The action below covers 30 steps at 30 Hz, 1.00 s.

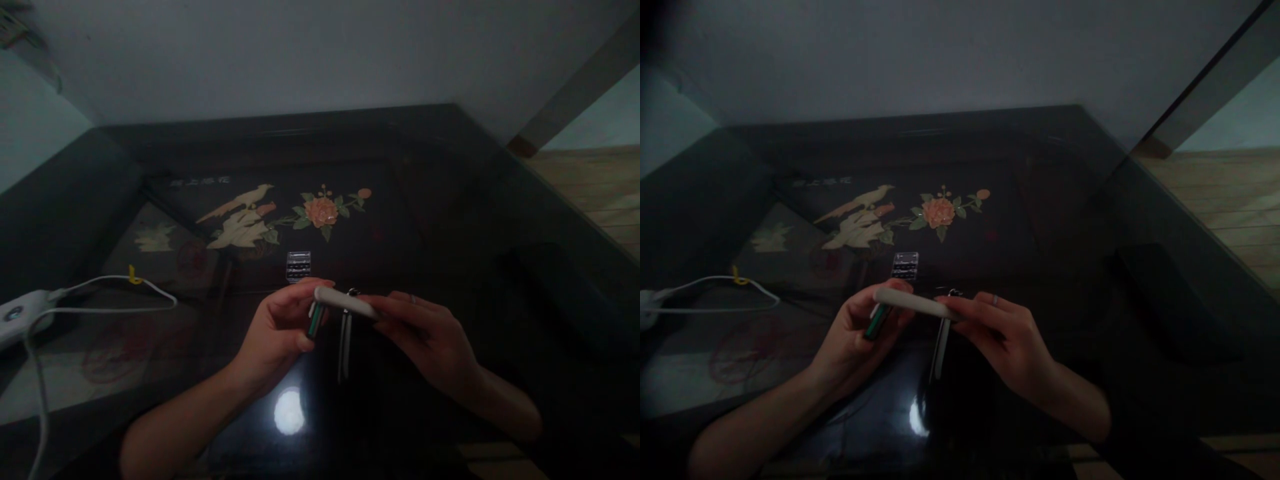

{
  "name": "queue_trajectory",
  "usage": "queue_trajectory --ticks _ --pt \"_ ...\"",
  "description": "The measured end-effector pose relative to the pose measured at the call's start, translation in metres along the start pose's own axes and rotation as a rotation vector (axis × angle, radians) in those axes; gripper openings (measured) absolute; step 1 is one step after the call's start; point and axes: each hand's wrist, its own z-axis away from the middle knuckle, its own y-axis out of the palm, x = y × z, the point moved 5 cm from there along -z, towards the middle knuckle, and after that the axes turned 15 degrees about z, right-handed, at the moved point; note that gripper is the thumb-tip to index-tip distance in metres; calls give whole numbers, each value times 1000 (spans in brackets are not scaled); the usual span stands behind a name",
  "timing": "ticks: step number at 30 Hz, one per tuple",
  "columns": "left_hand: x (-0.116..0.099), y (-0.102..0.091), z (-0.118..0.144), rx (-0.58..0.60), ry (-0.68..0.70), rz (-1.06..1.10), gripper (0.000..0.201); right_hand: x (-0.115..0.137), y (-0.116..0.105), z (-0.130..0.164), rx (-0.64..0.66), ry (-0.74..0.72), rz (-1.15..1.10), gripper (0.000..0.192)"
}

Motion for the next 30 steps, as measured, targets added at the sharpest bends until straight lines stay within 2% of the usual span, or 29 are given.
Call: queue_trajectory --ticks 2,7,12,17,22,27,30 --pt "1 1 0 8 -9 5 47 -1 -2 0 -11 8 11 31" --pt "1 -1 -1 16 -37 21 43 5 -2 3 48 -108 -6 31" --pt "-4 5 -2 72 -3 20 44 1 -11 -1 -14 -19 58 36" --pt "-3 4 -1 88 -1 35 43 5 -3 2 43 -101 -10 35" --pt "-2 0 -1 58 -8 51 44 -2 -3 0 -9 -2 24 35" --pt "-2 -2 0 52 7 42 44 3 0 0 13 -74 -22 32" --pt "-2 -2 0 53 3 56 44 -1 1 -1 13 -36 1 32"
